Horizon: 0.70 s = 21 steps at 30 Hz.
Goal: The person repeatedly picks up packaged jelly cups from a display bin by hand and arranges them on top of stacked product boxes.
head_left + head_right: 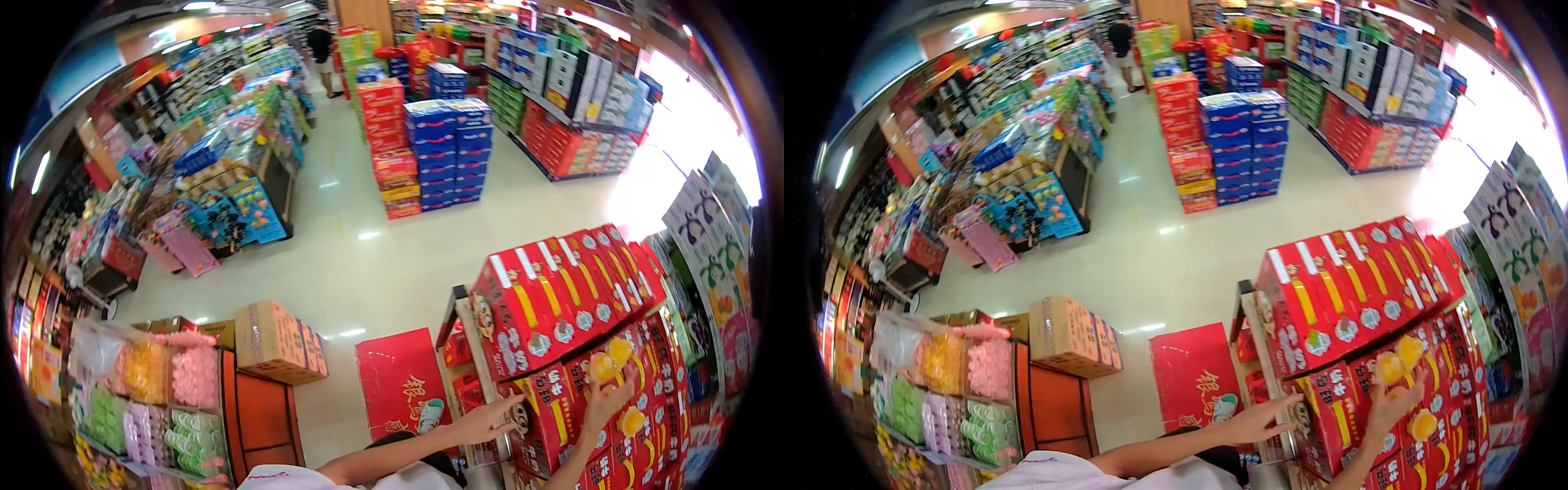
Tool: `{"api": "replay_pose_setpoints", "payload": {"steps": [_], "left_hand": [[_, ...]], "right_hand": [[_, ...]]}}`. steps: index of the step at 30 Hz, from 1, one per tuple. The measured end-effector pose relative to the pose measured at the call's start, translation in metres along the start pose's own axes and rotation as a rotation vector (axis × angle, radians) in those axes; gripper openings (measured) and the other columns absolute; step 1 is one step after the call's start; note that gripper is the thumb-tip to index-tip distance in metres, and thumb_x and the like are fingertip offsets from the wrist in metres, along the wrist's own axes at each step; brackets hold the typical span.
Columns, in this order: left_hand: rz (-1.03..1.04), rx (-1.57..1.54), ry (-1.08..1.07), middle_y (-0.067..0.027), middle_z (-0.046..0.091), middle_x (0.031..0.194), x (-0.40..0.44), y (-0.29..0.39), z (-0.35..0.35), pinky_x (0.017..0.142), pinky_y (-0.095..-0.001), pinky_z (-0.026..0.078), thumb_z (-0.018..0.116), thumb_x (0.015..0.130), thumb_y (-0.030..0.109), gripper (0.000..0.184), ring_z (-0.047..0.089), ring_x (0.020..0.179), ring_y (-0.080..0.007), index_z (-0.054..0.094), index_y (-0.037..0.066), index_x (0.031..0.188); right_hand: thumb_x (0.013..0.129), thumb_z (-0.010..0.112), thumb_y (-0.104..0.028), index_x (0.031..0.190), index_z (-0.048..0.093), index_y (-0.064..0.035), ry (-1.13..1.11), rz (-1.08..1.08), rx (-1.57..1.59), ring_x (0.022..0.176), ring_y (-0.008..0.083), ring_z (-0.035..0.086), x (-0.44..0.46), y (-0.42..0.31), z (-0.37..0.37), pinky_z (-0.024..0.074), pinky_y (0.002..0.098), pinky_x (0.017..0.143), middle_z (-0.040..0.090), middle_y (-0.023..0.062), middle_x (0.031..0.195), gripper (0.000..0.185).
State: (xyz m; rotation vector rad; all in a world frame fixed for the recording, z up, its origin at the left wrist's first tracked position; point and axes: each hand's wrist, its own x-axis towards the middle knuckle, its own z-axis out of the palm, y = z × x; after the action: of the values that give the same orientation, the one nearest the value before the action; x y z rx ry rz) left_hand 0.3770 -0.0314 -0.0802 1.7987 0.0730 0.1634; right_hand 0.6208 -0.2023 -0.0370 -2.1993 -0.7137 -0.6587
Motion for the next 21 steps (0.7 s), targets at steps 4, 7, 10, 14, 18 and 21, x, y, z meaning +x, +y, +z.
{"api": "replay_pose_setpoints", "payload": {"steps": [4, 7, 10, 14, 18, 21], "left_hand": [[-0.059, 0.057, 0.216, -0.0236, 0.047, 0.143, -0.104, -0.100, 0.004, 0.098, -0.0393, 0.047, 0.055, 0.100, 0.034, 0.066, 0.056, 0.122, -0.0353, 0.027, -0.002, 0.149], [-0.337, 0.244, 0.084, -0.0248, 0.054, 0.132, -0.185, -0.113, -0.019, 0.097, -0.0401, 0.048, 0.052, 0.099, 0.044, 0.065, 0.057, 0.118, -0.0378, 0.039, -0.004, 0.142], [-0.447, 0.366, -0.285, -0.0186, 0.063, 0.115, -0.256, -0.221, -0.010, 0.091, -0.0461, 0.049, 0.053, 0.094, 0.052, 0.054, 0.061, 0.105, -0.0400, 0.065, 0.007, 0.121], [-0.571, 0.477, -0.090, -0.0199, 0.066, 0.107, -0.306, -0.173, -0.027, 0.087, -0.0459, 0.051, 0.059, 0.089, 0.043, 0.052, 0.064, 0.100, -0.0406, 0.061, 0.005, 0.124], [-0.657, 0.326, 0.358, -0.0276, 0.064, 0.111, -0.342, -0.149, -0.020, 0.089, -0.0475, 0.050, 0.061, 0.091, 0.040, 0.066, 0.062, 0.106, -0.0414, 0.043, -0.004, 0.136], [-0.678, 0.181, 0.501, -0.0265, 0.065, 0.108, -0.366, -0.125, -0.015, 0.085, -0.0481, 0.050, 0.064, 0.090, 0.041, 0.058, 0.064, 0.103, -0.0410, 0.050, -0.002, 0.126]], "right_hand": [[0.090, 0.071, -0.028, 0.148, 0.031, -0.0005, 0.170, -0.062, 0.014, 0.138, 0.0340, 0.033, -0.004, -0.001, -0.003, 0.0247, 0.0457, 0.116, 0.039, 0.0191, 0.147, 0.076], [0.093, 0.068, -0.027, 0.144, 0.037, 0.0005, 0.223, -0.140, -0.011, 0.133, 0.0338, 0.040, -0.001, -0.009, -0.011, 0.0295, 0.0447, 0.113, 0.042, 0.0195, 0.145, 0.066], [0.095, 0.065, -0.024, 0.137, 0.044, 0.0026, 0.255, -0.059, 0.106, 0.127, 0.0331, 0.047, -0.006, -0.045, -0.014, 0.0347, 0.0441, 0.109, 0.048, 0.0187, 0.139, 0.054], [0.093, 0.064, -0.009, 0.127, 0.050, 0.0029, -0.026, -0.242, 0.307, 0.119, 0.0276, 0.050, -0.090, -0.116, 0.009, 0.0405, 0.0403, 0.102, 0.054, 0.0169, 0.124, 0.038], [0.082, 0.074, -0.013, 0.108, 0.063, -0.0016, -0.805, -0.104, 0.705, 0.101, 0.0310, 0.058, -0.225, -0.208, 0.049, 0.0451, 0.0413, 0.091, 0.061, 0.0155, 0.103, 0.030], [0.082, 0.075, -0.013, 0.109, 0.065, -0.0030, -1.125, -0.405, 0.763, 0.098, 0.0317, 0.060, -0.309, -0.265, 0.039, 0.0481, 0.0396, 0.086, 0.064, 0.0152, 0.103, 0.031]]}}
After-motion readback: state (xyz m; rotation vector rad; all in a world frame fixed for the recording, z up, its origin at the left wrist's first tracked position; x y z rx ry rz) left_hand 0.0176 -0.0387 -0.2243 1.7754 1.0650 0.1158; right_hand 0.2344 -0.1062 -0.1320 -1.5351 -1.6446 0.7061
